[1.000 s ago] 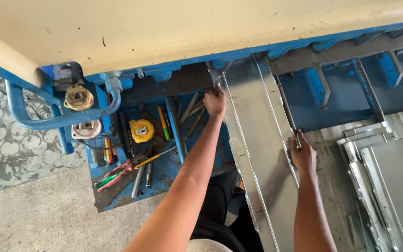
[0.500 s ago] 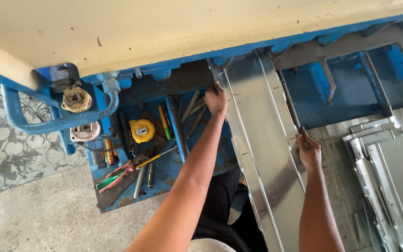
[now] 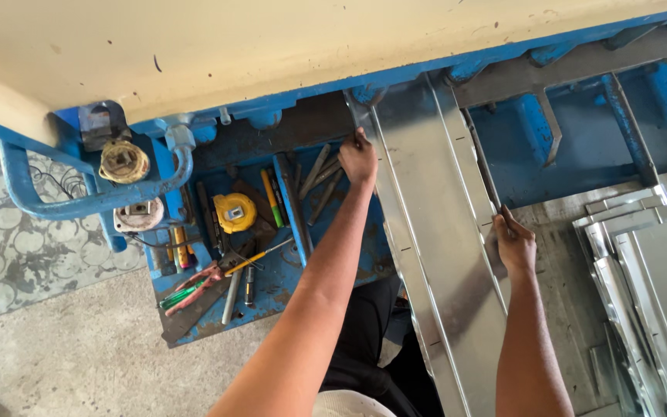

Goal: The person operates a manual metal bending machine to shape rectangular metal sheets. They repeatedly insert the sheets into the machine's jaws, pull down the lever to bend the edges, and then remove the formed pieces. The process is repeated for multiple sheets in a continuous workflow.

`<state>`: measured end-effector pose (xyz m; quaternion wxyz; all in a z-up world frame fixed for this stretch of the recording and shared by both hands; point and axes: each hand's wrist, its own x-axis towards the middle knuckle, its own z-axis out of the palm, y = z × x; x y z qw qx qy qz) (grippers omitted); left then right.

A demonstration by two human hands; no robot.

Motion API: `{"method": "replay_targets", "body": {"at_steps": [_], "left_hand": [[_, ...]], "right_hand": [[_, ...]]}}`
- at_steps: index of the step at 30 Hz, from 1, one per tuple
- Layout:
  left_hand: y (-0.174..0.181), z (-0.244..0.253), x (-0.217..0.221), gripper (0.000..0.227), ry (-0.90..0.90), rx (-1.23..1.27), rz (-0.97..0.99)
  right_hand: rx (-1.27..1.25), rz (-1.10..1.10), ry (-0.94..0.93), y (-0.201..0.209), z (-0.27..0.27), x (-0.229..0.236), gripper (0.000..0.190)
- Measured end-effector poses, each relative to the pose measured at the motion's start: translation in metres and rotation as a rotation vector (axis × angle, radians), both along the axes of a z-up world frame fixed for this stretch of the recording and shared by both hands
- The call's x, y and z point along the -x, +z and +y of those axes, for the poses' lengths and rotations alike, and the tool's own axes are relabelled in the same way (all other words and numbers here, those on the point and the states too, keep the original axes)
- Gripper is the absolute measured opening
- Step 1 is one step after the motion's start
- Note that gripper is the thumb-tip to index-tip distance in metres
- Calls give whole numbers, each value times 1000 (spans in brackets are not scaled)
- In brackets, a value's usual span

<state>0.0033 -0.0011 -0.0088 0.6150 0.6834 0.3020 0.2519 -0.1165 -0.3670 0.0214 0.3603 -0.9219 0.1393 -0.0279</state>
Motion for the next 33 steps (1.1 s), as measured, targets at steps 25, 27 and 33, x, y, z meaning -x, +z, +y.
{"method": "replay_targets", "body": {"at_steps": [25, 27, 33], "left_hand": [[3, -1, 0, 34, 38, -46, -31], [3, -1, 1, 34, 40, -47, -45], [5, 0, 2, 37, 2, -11, 18]], "right_hand": [[-64, -44, 16, -14, -9, -4, 45], [-141, -53, 13, -14, -7, -4, 45], [-98, 33, -23, 4, 2, -1, 43]]}}
